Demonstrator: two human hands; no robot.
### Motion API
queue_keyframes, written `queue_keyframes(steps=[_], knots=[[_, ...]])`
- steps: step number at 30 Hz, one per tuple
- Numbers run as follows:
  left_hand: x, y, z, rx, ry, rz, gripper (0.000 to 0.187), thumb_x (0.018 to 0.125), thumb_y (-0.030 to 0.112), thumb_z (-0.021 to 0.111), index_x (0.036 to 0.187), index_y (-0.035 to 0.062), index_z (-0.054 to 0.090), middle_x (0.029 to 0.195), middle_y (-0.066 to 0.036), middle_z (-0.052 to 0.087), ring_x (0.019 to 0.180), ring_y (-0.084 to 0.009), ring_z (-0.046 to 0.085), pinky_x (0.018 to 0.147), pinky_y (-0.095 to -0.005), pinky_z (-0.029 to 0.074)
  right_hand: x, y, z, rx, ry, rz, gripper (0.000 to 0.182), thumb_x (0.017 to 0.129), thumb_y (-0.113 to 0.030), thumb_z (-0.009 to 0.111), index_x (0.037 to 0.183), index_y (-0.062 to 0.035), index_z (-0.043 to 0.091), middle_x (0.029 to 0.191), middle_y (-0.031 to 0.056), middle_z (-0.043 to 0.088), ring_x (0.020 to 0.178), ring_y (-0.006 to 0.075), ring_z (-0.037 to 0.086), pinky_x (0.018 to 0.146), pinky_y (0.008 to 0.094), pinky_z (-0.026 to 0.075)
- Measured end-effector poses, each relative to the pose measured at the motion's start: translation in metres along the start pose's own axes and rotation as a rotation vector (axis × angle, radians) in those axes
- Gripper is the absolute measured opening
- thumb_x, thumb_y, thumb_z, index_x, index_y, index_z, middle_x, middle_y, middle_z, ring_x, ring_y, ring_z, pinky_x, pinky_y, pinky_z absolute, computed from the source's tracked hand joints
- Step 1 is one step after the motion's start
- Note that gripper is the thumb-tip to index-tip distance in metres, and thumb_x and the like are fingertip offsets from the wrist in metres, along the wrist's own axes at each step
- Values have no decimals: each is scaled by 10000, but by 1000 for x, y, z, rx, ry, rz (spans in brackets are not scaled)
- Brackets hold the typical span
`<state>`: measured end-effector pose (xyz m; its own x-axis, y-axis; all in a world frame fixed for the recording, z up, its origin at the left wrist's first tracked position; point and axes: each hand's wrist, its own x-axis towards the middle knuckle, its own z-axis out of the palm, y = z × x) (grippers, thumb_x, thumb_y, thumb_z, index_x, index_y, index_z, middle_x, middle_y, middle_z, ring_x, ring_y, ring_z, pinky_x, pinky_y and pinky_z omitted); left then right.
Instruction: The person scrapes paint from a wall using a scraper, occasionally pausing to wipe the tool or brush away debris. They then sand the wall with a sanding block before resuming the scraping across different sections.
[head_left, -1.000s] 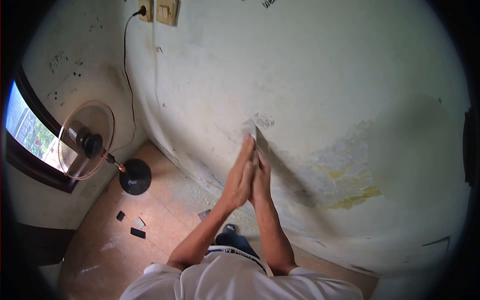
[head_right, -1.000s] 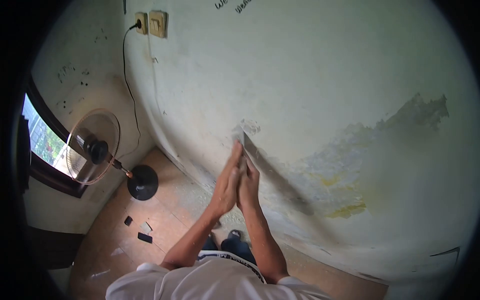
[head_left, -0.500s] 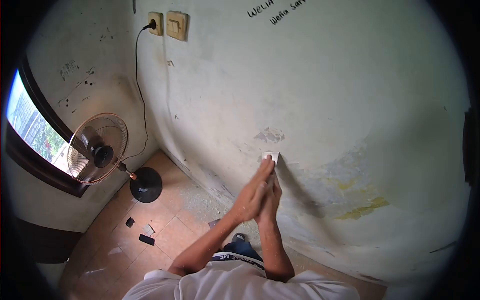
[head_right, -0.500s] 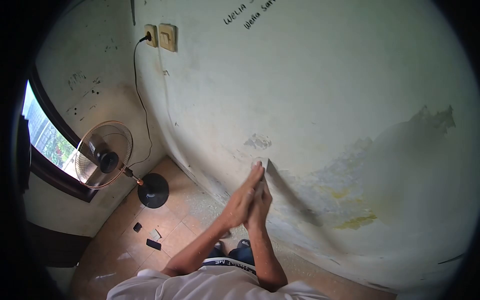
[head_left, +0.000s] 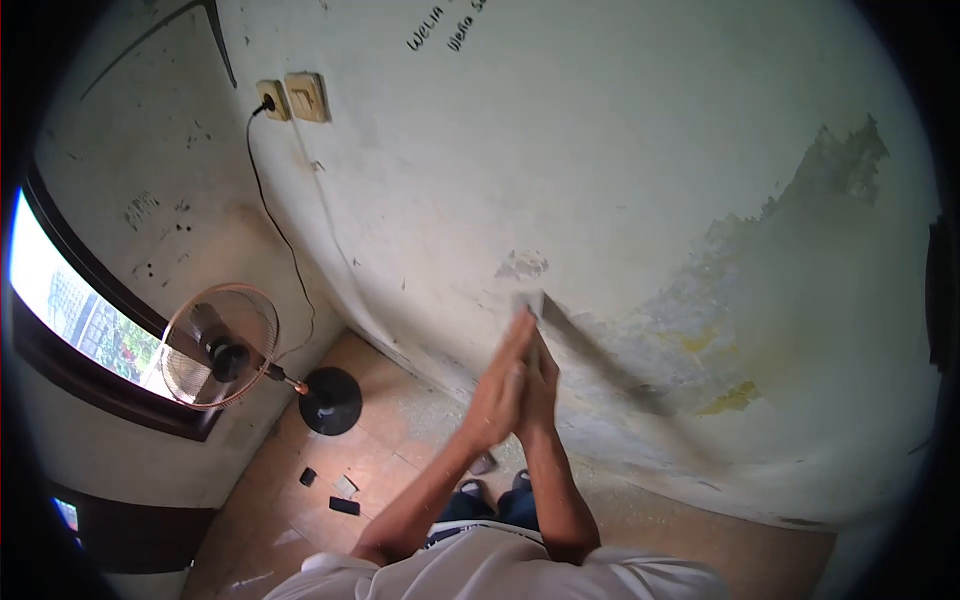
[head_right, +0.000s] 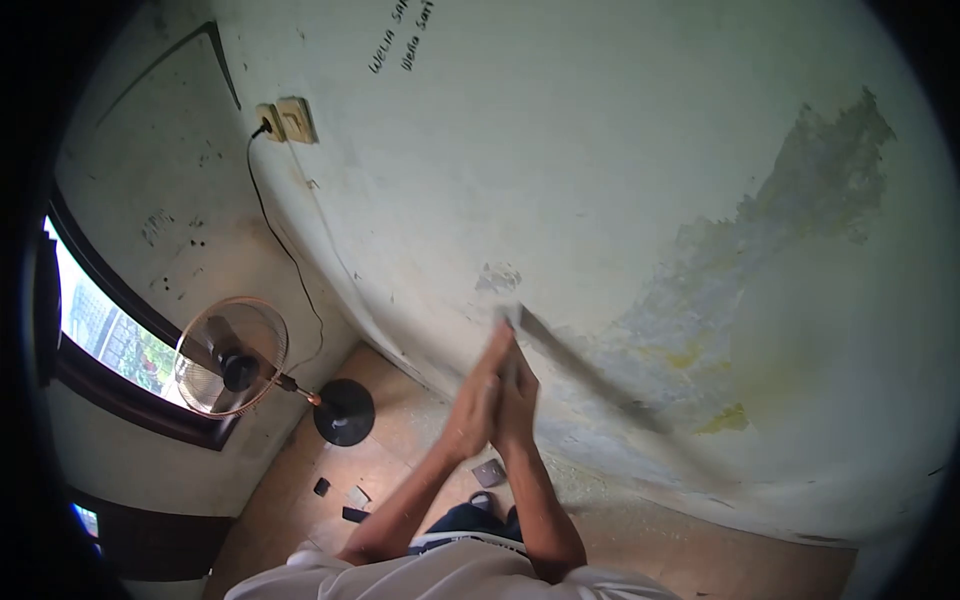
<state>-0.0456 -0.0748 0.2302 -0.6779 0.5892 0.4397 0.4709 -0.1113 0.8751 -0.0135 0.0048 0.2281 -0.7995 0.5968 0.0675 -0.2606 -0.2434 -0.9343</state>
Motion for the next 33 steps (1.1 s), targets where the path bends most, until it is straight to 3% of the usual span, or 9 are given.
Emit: queue_keyframes(steps=[2,6,14,18,21,22,24,26,33], knots=[[-7,12,11,49,-63,-71,635,1113,334,248,1635,-25,293,1732,-225,199,1616,-368,152,1312,-447,107,-10,-1,-10,65,23,89,505,1135,-267,446,1551,19,467,1516,149,568,1408,236,531,1136,363,456],[17,7,-6,100,-20,-2,623,1106,310,261,1635,-16,299,1734,-220,194,1616,-363,157,1310,-431,128,4,21,3,-86,14,-83,531,1145,-300,424,1565,24,450,1530,158,555,1372,231,553,1130,346,438],[-36,1,44,-82,-173,-96,631,1108,240,350,1662,-20,195,1752,-222,111,1628,-347,104,1307,-414,106,-35,7,-70,-25,113,224,520,1126,-278,500,1549,25,477,1543,139,540,1376,219,543,1143,336,427],[-49,12,71,-247,-53,-67,638,1124,292,341,1658,-28,203,1751,-231,104,1627,-356,99,1303,-435,114,-42,-14,-81,-13,46,156,545,1112,-294,559,1527,53,490,1486,142,580,1305,196,582,1093,311,458],[-24,19,48,-88,33,-10,625,1113,260,342,1643,-52,225,1743,-248,119,1621,-380,120,1301,-425,131,-15,-15,-59,-34,-23,169,514,1119,-317,537,1487,41,544,1429,143,624,1266,192,600,1061,305,465],[-13,14,39,-51,91,3,671,1137,386,301,1631,-65,249,1732,-260,160,1611,-383,162,1295,-443,152,-1,-14,-46,-68,-54,159,499,1123,-321,526,1468,37,568,1392,144,648,1239,191,611,1041,303,473],[9,8,12,46,132,3,678,1133,405,299,1629,-56,264,1730,-259,168,1605,-385,185,1292,-443,173,26,-9,-19,-248,-101,67,454,1126,-280,479,1414,45,610,1260,142,704,1135,172,641,983,304,500],[15,11,2,38,135,3,688,1128,420,309,1630,-49,270,1730,-255,174,1602,-383,194,1292,-441,178,34,-6,-11,-177,-94,182,453,1126,-268,475,1439,36,596,1318,147,690,1183,172,635,994,303,498],[-9,1,15,11,47,-6,664,1094,329,357,1627,-58,272,1723,-269,185,1616,-382,140,1305,-439,124,2,-3,-16,-132,7,115,481,1131,-286,473,1490,24,556,1431,116,635,1256,167,609,1052,299,474]])
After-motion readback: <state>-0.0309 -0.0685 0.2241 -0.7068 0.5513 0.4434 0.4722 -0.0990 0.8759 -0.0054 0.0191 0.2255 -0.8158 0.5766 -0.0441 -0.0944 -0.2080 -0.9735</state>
